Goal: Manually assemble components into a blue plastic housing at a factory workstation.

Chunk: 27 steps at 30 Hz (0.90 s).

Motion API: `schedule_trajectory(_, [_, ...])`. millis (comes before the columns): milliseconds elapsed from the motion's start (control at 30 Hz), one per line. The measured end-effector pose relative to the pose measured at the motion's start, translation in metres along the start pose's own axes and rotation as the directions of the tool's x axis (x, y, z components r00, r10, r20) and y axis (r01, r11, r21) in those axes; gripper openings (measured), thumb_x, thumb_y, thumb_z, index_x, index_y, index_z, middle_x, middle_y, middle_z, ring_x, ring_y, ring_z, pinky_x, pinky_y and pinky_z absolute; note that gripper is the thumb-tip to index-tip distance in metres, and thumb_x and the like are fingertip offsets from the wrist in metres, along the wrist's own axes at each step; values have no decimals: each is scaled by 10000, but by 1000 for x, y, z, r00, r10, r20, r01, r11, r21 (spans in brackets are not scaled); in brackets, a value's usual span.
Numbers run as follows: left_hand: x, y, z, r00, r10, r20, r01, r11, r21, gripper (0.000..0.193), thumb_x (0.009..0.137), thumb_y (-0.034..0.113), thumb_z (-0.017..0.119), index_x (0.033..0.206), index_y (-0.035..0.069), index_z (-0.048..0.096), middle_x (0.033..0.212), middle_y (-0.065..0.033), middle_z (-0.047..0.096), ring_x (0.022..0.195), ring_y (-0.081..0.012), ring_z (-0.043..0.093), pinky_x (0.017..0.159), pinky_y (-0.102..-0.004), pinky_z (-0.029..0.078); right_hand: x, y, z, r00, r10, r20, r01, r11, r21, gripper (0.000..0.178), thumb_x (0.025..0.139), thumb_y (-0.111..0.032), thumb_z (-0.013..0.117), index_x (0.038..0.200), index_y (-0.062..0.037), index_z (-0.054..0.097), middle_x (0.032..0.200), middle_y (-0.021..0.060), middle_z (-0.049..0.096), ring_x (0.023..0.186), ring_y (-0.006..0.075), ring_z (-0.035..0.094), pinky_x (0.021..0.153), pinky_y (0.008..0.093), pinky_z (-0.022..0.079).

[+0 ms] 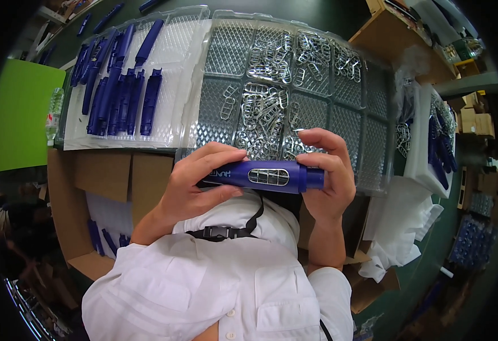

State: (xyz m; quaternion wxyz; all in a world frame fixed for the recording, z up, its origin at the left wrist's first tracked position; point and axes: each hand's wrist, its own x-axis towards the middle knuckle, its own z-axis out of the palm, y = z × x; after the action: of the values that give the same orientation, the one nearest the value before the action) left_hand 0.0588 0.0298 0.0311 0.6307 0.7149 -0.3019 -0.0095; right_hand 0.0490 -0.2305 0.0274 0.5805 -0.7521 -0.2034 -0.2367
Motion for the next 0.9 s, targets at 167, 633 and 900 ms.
schedule_trajectory(167, [6, -4, 0, 1000, -11, -27, 11, 1000, 0, 575, 773, -29, 871, 1314, -13, 679, 1201, -175, 721, 1081, -281, 720, 939, -355, 577, -2, 12, -7, 997, -62, -47, 54, 987, -152, 238, 766, -16, 827, 988, -23, 743, 1241, 250, 684, 1133, 330, 685, 965, 416, 550])
schedule_trajectory(633, [30, -18, -11, 999, -47, -11, 48, 996, 74, 586, 744, -21, 890, 1297, -1, 697, 1156, -151, 744, 1047, -242, 726, 913, -331, 564, -6, 45, -14, 969, 130, -208, -127, 992, 28, 287, 775, 38, 803, 1045, -22, 727, 1284, 205, 681, 1177, 302, 672, 1009, 404, 546])
schedule_trajectory(900, [106, -54, -43, 987, -25, -161, 67, 964, 258, 461, 836, 98, 888, 1259, 9, 728, 1040, -111, 775, 907, -175, 736, 814, -309, 592, -19, 47, -32, 887, 400, -231, -411, 911, -1, 346, 922, 74, 700, 1261, 10, 673, 1392, 166, 636, 1095, 175, 682, 963, 300, 547])
